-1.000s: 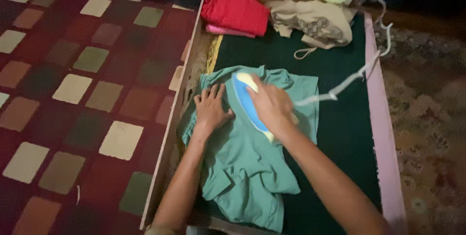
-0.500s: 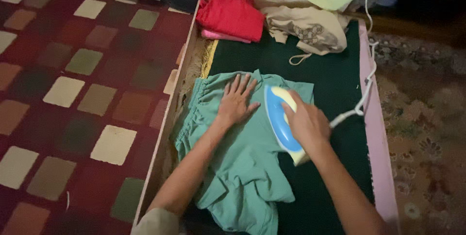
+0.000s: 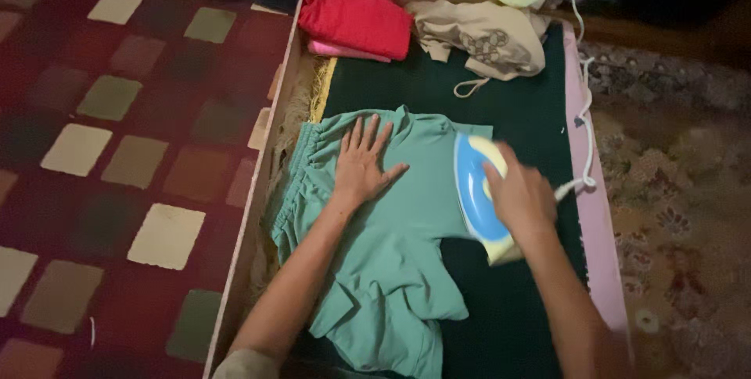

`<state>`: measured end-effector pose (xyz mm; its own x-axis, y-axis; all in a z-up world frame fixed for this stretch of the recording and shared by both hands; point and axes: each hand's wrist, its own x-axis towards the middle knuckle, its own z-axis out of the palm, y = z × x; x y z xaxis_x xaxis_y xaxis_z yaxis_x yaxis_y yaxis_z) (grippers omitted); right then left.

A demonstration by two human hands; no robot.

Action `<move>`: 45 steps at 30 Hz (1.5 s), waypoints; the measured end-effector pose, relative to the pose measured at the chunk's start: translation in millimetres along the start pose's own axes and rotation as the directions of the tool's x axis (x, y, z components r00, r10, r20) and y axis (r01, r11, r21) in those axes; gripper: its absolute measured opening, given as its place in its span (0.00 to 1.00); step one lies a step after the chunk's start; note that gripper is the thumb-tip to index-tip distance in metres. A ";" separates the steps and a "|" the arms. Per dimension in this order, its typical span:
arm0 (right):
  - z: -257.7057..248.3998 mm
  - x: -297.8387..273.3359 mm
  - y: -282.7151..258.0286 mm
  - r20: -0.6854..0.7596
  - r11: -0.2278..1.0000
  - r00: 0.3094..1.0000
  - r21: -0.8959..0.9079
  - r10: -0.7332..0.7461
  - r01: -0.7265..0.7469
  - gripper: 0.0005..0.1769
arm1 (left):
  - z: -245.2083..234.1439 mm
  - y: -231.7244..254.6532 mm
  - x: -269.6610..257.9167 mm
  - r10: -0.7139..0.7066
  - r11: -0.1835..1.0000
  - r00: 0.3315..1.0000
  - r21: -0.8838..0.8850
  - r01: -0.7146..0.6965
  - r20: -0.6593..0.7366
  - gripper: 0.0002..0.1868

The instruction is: The person irons red shorts with an iron on a floor-mounted board, folds the shorts, and then irons a green shirt before folding it.

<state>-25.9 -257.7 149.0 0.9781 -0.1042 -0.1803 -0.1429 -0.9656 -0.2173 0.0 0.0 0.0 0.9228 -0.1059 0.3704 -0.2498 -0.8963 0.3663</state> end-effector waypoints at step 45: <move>-0.5 36.2 -6.0 -0.126 0.991 0.991 0.135 0.037 -0.020 0.25 | -1.6 5.4 3.3 0.017 0.998 0.999 0.065 -0.019 0.034 0.52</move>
<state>10.4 -255.9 144.2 0.9834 -0.1689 -0.0657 -0.1812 -0.9225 -0.3409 1.3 -4.5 4.6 0.9278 -0.1354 0.3475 -0.2477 -0.9203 0.3028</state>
